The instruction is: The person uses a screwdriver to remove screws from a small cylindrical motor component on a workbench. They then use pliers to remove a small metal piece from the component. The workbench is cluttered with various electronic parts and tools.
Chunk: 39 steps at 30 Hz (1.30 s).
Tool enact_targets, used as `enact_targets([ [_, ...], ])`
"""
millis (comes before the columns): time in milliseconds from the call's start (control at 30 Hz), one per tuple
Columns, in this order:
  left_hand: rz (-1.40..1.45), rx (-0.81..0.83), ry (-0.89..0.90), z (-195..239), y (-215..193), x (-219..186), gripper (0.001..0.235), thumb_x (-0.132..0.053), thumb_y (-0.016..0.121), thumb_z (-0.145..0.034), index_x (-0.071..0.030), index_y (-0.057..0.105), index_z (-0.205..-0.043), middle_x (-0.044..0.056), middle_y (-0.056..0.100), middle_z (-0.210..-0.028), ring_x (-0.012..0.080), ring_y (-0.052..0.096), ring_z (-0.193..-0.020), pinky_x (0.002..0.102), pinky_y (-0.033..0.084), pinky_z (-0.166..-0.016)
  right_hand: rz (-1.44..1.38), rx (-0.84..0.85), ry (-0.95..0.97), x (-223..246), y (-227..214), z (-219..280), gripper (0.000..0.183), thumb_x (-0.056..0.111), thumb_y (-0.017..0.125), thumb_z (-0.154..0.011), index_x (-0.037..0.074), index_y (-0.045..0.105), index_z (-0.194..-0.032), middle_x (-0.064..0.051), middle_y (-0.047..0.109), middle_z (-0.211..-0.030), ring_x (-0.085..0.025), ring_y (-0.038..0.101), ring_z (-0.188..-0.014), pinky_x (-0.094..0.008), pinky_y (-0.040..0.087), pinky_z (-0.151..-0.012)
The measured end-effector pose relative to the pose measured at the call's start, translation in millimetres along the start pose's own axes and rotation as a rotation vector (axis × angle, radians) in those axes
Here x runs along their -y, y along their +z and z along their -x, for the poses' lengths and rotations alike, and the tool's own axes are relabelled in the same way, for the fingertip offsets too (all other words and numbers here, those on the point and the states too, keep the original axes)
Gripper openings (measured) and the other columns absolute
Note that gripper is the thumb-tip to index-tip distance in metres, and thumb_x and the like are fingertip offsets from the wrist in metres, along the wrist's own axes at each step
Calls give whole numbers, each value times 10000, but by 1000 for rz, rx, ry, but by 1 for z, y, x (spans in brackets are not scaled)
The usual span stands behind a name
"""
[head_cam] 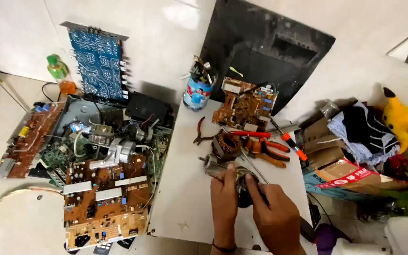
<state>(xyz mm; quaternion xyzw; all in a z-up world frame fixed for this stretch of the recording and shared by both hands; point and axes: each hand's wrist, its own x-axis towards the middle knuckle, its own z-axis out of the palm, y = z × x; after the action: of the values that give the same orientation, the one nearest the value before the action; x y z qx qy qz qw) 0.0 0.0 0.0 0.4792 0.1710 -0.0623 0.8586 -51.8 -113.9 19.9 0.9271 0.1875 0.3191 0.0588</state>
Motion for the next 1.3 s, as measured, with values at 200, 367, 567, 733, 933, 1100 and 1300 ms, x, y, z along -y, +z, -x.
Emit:
enact_targets([
  [200, -93, -24, -12, -9, -5, -8, 469, -321, 535, -1040, -97, 536, -628, 51, 595, -612, 169, 528, -580, 347, 448, -528, -40, 99, -33, -10, 25, 15, 558, 4, 693, -915, 61, 564, -1455, -103, 630, -939, -249, 594, -780, -376, 530, -545],
  [367, -179, -14, 19, -20, -12, -6, 471, -318, 521, -1037, -88, 539, -626, 27, 546, -585, 155, 467, -576, 340, 402, -561, -37, 175, -76, -10, 26, 15, 470, 14, 684, -911, 52, 620, -1376, -112, 645, -938, -246, 613, -763, -361, 555, -597],
  [567, -139, 3, -54, -28, -17, 0, 493, -310, 560, -1037, -129, 347, -630, -3, 416, -587, 135, 396, -587, 341, 364, -563, -136, 119, -69, -7, 25, 6, 344, -30, 646, -932, 31, 690, -1267, -114, 655, -969, -270, 642, -827, -389, 559, -670],
  [733, -175, 17, -60, -28, -18, -4, 471, -305, 539, -1032, -121, 393, -623, 4, 438, -584, 139, 395, -575, 340, 363, -543, -137, 153, -61, -6, 26, 4, 390, -62, 670, -889, 22, 682, -1269, -136, 672, -986, -279, 656, -849, -385, 589, -678],
  [933, -26, 77, -103, -34, -14, 14, 314, -272, 578, -1008, -79, 575, -760, 91, 670, -769, 211, 625, -707, 356, 537, -642, -192, 110, -71, -8, 23, 0, 434, -83, 648, -902, -16, 633, -1330, -119, 638, -916, -258, 586, -748, -382, 539, -607],
  [1100, -18, 58, -33, -35, -11, 7, 366, -270, 545, -1028, -71, 614, -729, 69, 660, -705, 173, 575, -638, 330, 488, -616, -168, 141, -71, -10, 25, 2, 360, -50, 637, -922, -25, 652, -1281, -130, 642, -951, -264, 599, -779, -379, 544, -609],
  [1300, -73, 20, -9, -25, -8, -10, 414, -270, 541, -1016, -91, 495, -645, 45, 584, -635, 165, 523, -611, 334, 428, -560, -196, 162, -49, -10, 18, 4, 328, -40, 647, -929, -1, 681, -1253, -104, 629, -925, -248, 604, -772, -373, 558, -644],
])
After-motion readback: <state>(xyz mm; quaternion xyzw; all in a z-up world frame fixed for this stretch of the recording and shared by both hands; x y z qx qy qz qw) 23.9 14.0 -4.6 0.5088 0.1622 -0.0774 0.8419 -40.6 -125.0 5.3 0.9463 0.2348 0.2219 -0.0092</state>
